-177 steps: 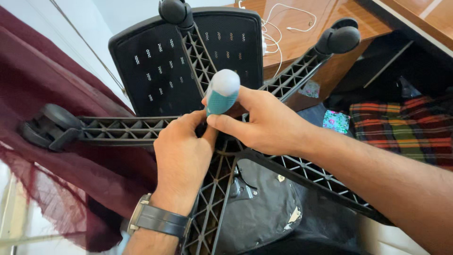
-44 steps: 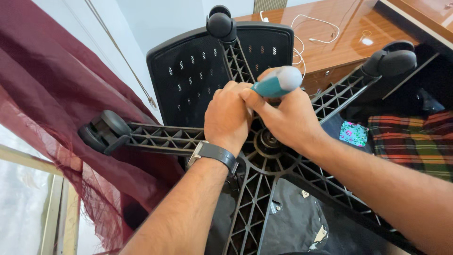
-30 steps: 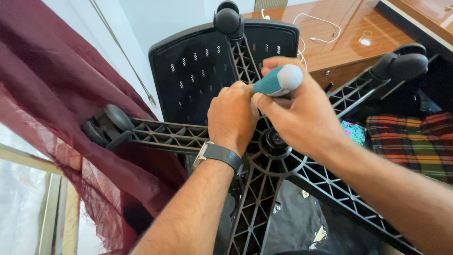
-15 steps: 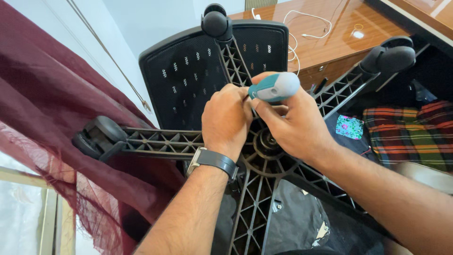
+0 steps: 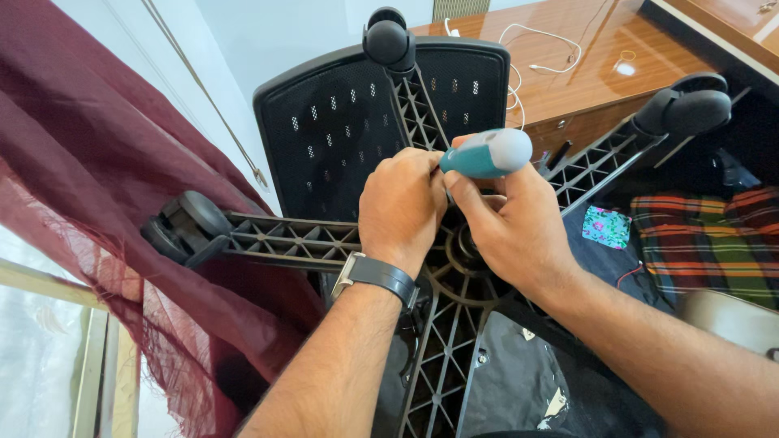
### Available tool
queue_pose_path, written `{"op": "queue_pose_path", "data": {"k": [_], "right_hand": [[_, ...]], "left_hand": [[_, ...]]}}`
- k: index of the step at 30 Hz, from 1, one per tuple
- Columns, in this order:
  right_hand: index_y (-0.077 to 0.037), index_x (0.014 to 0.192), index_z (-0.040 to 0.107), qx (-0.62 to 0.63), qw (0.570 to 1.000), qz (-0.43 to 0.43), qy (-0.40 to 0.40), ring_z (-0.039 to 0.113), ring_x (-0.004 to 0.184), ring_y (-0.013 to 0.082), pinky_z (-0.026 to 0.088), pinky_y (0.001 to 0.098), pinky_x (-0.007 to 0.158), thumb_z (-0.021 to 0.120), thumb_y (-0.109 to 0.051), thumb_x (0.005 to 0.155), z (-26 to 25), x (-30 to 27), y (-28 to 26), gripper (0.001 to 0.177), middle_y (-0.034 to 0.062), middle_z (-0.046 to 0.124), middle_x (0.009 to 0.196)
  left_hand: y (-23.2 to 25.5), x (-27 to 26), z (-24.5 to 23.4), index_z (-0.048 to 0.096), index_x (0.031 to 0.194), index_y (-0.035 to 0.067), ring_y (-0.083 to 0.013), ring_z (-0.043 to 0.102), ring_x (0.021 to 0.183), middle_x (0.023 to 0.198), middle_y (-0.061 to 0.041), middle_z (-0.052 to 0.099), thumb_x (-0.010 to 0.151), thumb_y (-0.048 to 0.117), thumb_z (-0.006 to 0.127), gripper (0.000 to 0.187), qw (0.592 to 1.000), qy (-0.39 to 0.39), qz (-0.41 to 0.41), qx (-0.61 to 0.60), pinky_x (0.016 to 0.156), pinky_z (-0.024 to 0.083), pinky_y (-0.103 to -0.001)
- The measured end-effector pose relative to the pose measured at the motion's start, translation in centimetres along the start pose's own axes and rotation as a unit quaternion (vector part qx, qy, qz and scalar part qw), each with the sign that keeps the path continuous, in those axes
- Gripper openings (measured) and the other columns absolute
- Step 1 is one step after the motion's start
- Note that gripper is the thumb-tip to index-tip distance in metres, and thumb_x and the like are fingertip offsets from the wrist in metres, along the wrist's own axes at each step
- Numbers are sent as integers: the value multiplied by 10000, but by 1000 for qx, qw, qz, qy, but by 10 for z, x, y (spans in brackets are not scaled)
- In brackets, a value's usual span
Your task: The person uses a screwdriver to tighten screws on the base of an overturned office chair. The chair remains upside down throughout the clip while the person works on the central hub area.
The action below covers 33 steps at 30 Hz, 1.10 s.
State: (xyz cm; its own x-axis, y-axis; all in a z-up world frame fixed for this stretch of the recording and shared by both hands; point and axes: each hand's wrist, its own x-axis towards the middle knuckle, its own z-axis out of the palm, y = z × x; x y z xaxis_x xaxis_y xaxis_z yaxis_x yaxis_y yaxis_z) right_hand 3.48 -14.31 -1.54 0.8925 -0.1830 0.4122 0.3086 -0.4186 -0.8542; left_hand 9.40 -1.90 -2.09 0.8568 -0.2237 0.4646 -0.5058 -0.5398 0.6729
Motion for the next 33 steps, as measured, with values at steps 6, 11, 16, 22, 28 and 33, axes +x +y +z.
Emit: {"op": "queue_pose_path", "data": {"k": [6, 11, 16, 22, 28, 33], "right_hand": [[-41, 1195, 621, -66, 998, -3, -17, 715, 994, 124, 637, 295, 774, 734, -155, 935, -6, 14, -13, 305, 63, 714, 1064], [-61, 1213, 636, -51, 995, -4, -84, 730, 980, 111, 626, 296, 829, 706, -141, 938, -12, 26, -16, 294, 36, 744, 1063], [-49, 1098, 634, -89, 993, 20, -71, 727, 902, 98, 612, 286, 770, 761, -165, 915, -13, 29, -16, 251, 37, 750, 978], [-46, 1153, 643, -88, 992, -78, -38, 691, 882, 118, 575, 282, 778, 755, -127, 954, -23, 18, -30, 242, 52, 725, 981], [-54, 1168, 644, -131, 977, -154, -68, 742, 963, 189, 575, 317, 841, 742, -68, 947, -23, 23, -37, 242, 85, 730, 1032], [-81, 1202, 632, -129, 979, -128, -98, 764, 982, 204, 577, 323, 801, 747, -91, 891, -22, 24, -38, 331, 87, 757, 1043]], "left_hand": [[-1, 0, 1, 768, 994, 124, -380, 690, 909, 954, -106, 736, 841, 40, 571, 264, 998, 23, 49, 29, 783, 551, -493], [-2, 2, 5, 732, 1021, 111, -381, 689, 933, 994, -117, 726, 896, 92, 587, 193, 1000, 16, -9, 17, 762, 541, -508], [-3, 1, 3, 745, 1049, 125, -368, 696, 959, 1030, -114, 741, 870, 106, 643, 208, 1000, 0, -15, -8, 779, 556, -472], [-8, 2, 2, 741, 1103, 132, -306, 735, 985, 1088, -82, 760, 899, 130, 709, 207, 992, 82, 72, -65, 836, 577, -407], [-9, 4, 1, 772, 1068, 147, -313, 729, 947, 1025, -82, 774, 866, 151, 731, 206, 994, 82, 51, -41, 817, 566, -400], [-6, 3, 2, 748, 1107, 130, -320, 734, 992, 1105, -92, 765, 947, 144, 650, 188, 990, 96, 44, -94, 824, 583, -386]]}}
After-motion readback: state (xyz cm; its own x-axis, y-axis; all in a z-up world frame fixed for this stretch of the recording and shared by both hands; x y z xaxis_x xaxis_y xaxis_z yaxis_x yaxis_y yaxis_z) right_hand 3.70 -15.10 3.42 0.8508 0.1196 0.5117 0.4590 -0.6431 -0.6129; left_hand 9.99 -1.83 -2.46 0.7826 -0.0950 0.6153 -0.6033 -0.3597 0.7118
